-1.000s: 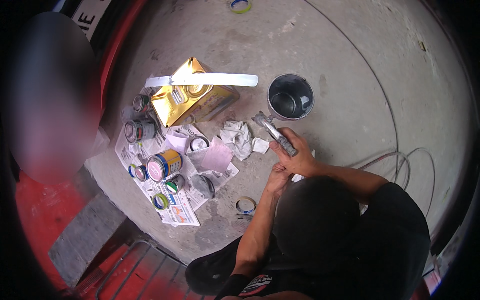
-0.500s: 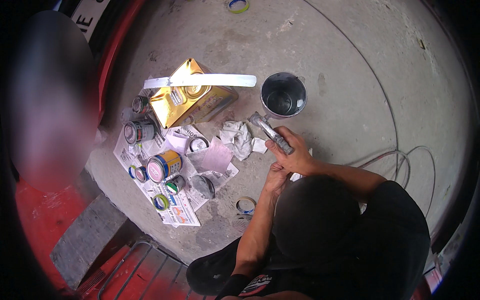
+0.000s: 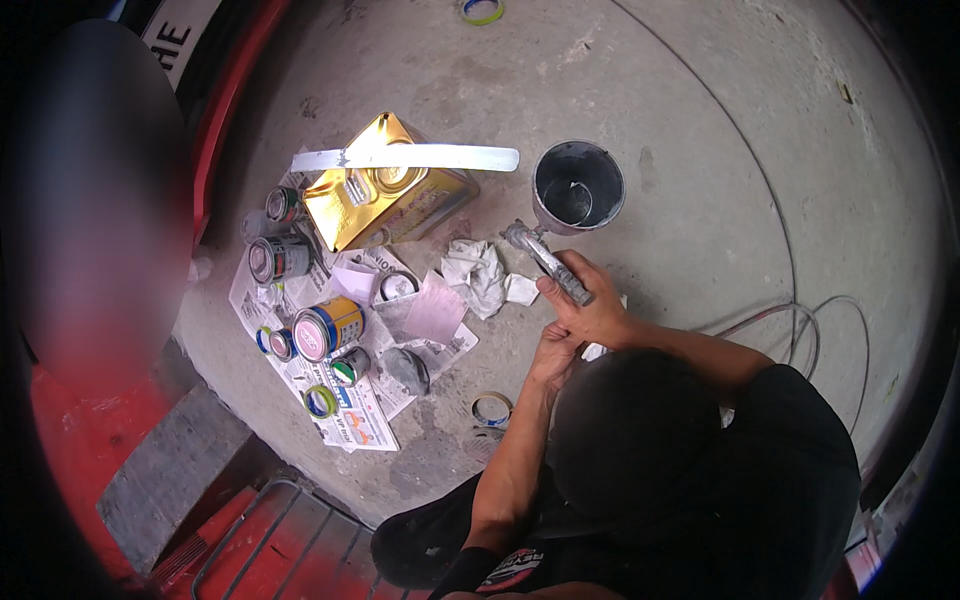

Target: The person wipes a metal stirring stick with a cloth, opens paint cans, pours liquids from several cans into a mixing container, and fills the cup of a spray gun.

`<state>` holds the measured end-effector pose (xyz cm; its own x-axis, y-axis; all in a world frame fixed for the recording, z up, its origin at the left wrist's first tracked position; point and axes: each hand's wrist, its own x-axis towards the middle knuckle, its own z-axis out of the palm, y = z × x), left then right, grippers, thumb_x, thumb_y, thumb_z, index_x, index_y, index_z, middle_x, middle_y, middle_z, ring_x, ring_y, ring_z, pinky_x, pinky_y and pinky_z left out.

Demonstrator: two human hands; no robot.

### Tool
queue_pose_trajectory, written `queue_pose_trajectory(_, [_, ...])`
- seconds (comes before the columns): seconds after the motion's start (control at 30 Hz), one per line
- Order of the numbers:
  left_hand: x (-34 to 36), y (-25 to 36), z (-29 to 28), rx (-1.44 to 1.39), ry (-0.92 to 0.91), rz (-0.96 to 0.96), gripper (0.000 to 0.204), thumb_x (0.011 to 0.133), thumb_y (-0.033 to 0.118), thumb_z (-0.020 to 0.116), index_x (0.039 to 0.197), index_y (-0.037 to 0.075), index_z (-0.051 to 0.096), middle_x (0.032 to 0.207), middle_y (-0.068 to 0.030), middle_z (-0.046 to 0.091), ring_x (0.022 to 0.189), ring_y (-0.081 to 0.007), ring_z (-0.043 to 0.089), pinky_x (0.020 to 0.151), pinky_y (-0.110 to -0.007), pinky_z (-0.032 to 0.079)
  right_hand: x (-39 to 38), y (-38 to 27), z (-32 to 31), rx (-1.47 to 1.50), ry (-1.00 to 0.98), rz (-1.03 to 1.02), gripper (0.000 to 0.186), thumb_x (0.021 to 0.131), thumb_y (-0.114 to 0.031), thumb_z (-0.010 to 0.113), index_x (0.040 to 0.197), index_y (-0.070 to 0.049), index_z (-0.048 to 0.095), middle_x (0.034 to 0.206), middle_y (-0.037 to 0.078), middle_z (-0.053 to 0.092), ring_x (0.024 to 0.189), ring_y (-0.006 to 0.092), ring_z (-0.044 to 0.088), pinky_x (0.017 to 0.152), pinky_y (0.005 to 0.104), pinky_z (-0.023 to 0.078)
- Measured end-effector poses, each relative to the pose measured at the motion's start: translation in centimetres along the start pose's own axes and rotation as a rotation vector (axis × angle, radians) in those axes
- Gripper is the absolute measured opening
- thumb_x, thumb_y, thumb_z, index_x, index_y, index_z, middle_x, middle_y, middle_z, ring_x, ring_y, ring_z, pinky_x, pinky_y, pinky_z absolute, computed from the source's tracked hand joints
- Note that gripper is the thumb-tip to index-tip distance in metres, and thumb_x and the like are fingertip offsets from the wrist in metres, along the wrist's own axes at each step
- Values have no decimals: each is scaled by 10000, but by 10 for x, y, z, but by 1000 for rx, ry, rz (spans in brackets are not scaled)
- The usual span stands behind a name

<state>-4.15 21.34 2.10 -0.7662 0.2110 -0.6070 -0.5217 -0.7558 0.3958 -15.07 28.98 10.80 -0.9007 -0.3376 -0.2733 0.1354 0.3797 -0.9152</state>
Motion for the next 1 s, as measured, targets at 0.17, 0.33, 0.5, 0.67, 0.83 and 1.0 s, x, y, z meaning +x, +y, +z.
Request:
queue_pose_trajectory(0.17, [0,0,-2,-9,-15,34,177,908,-22,586,1054,22,677,965,-31,697,844,-99,645,765,-239,508,2,-4,3,-2,14,-47,404,892,-371,663,1044,-5,585,829,154,624,736,260,615,672,376,476])
queue_pose_trajectory(0.33, [1,2,-9,-30,-15,29,165,916,-19,578,1045,21,673,976,-35,694,855,-106,644,778,-245,507,6,-9,4,-34,1,-74,391,890,-356,668,1045,-6,587,832,156,633,722,277,624,665,383,484])
queue_pose_trajectory(0.5, [1,-1,-7,-74,-20,38,165,918,-15,577,1051,21,669,997,-41,688,857,-108,641,779,-242,504,6,1,4,-39,-12,-161,392,893,-356,665,1055,-8,583,827,161,630,726,267,624,665,380,482])
queue_pose_trajectory(0.67, [2,-3,-10,-37,-24,31,161,918,-5,587,1053,24,671,982,-32,688,845,-98,636,771,-235,501,5,-2,3,-18,-15,-89,402,895,-363,663,1058,-5,580,830,166,632,732,270,629,665,382,482])
queue_pose_trajectory(0.83, [2,-1,-5,-32,-10,27,152,915,9,604,1049,24,674,958,-20,686,817,-82,624,742,-225,491,5,1,3,-30,14,-71,405,898,-368,658,1049,0,581,827,164,631,735,271,629,666,380,481])
queue_pose_trajectory(1.0, [2,1,-10,-46,-14,0,148,915,16,611,1048,23,674,961,-20,689,827,-87,629,754,-226,493,6,-6,3,-36,-8,-71,402,895,-364,662,1055,-3,584,835,172,633,750,283,634,678,382,484])
